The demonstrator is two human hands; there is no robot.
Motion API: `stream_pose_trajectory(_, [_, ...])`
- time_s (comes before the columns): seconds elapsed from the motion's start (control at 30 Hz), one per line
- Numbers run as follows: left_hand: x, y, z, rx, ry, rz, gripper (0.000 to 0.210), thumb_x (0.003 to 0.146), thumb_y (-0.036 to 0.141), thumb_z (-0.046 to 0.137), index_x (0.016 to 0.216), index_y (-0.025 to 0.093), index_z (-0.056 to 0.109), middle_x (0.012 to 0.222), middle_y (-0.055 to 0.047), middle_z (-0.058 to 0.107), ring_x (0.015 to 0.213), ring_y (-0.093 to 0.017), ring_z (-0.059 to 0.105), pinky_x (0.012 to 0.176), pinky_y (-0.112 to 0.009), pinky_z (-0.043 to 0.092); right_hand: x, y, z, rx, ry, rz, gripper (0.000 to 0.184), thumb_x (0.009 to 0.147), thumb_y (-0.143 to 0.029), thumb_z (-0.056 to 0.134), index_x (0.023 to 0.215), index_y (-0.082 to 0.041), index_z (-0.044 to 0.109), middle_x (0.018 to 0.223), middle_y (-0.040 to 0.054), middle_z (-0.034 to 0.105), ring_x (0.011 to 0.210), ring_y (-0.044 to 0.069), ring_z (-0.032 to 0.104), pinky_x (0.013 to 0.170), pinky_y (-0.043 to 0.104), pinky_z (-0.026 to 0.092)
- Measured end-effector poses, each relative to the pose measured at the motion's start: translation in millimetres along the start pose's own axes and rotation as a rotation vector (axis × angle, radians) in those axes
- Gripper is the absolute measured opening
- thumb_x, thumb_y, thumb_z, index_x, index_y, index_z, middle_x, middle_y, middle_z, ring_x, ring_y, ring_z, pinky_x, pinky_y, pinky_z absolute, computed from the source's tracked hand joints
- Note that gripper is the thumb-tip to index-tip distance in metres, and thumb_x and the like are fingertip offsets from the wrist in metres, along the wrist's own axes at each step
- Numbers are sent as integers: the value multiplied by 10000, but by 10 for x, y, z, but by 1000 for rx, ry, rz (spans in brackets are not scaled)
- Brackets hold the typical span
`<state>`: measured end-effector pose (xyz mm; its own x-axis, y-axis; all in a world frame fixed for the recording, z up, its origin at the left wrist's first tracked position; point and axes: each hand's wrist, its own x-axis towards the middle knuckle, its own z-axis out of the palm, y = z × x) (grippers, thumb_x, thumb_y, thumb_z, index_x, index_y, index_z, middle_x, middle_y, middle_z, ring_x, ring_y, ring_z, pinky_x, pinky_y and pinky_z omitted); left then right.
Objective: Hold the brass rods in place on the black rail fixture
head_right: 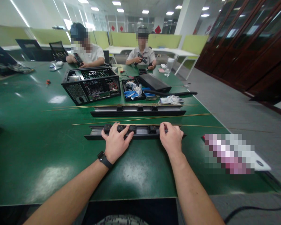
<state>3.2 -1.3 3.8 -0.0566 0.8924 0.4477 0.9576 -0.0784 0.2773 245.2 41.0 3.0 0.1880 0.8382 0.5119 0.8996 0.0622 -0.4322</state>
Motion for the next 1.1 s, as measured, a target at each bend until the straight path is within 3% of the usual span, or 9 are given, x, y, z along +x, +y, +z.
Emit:
stream_pose_trajectory(0.2, [-1,-1,1,2,-2,2,372,988,523,561,1284,352,706,1467,-152,566,1418,-345,448,1155,-699,161,-2,-24,-5,8,-10,-43,330,985,-394,507,1032,-206,774,924,90,758,920,264,610,856,374,380])
stream_pose_trajectory(0.63, [3,0,-1,-6,2,-2,353,989,519,560,1262,355,713,1464,-147,572,1417,-344,451,1151,-693,166,33,39,-11,-98,57,67,363,977,-396,493,1009,-206,801,854,108,736,880,275,585,791,378,366])
stream_pose_trajectory(1.1, [0,-4,7,-7,10,2,354,988,516,563,1265,355,712,1458,-144,575,1417,-338,453,1156,-689,168,24,8,-9,-66,50,64,337,970,-392,512,972,-207,794,839,100,728,882,267,585,813,377,366])
